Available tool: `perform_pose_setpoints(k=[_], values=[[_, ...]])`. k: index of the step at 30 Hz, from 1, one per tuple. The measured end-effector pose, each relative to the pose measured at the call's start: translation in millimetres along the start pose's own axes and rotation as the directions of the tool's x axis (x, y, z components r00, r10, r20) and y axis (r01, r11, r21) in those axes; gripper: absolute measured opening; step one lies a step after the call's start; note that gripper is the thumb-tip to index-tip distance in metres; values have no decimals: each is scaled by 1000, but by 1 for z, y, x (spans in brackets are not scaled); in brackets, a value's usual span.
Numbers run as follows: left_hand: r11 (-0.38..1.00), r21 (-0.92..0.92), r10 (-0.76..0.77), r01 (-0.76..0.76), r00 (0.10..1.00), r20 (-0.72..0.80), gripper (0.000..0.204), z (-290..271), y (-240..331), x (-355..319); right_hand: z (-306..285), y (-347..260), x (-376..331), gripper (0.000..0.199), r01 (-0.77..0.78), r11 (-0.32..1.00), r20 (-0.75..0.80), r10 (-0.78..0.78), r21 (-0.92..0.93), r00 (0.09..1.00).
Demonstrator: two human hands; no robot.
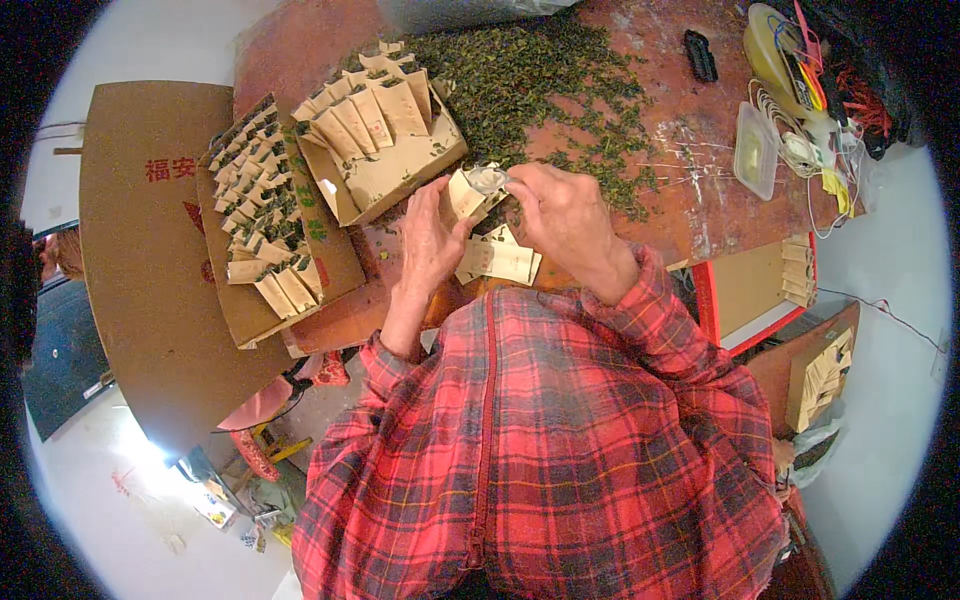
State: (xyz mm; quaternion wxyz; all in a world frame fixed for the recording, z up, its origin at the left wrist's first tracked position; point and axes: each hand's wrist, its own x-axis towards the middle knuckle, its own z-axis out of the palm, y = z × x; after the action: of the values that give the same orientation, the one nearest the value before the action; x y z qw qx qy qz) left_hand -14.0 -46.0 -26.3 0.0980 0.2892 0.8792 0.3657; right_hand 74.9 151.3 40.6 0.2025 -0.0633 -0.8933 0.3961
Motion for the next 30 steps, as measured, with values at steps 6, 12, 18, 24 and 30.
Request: perform_pose_setpoints(k=[6, 12, 18, 24, 30], values=[[998, -11, 57, -57, 998, -29, 69, 4, -1, -1, 2, 3, -2, 12, 24, 998, 13, -23, -55, 1000], [999, -32, 33, -34, 999, -14, 67, 5, 0, -2, 2, 2, -5, 12, -43, 998, 48, 45, -38, 998], [999, -40, 12, -11, 1000, 23, 65, 4, -1, -2, 4, 4, -2, 9, 87, 993, 57, -82, -81, 995], [992, -125, 0, 5, 999, 36, 60, 3, 4, -1, 3, -2, -3, 20, 240, 955, 108, -224, -171, 969], [987, -161, -4, 11, 999, 48, 58, 4, 3, 0, 8, 2, -6, 35, 288, 941, 163, -261, -177, 951]])
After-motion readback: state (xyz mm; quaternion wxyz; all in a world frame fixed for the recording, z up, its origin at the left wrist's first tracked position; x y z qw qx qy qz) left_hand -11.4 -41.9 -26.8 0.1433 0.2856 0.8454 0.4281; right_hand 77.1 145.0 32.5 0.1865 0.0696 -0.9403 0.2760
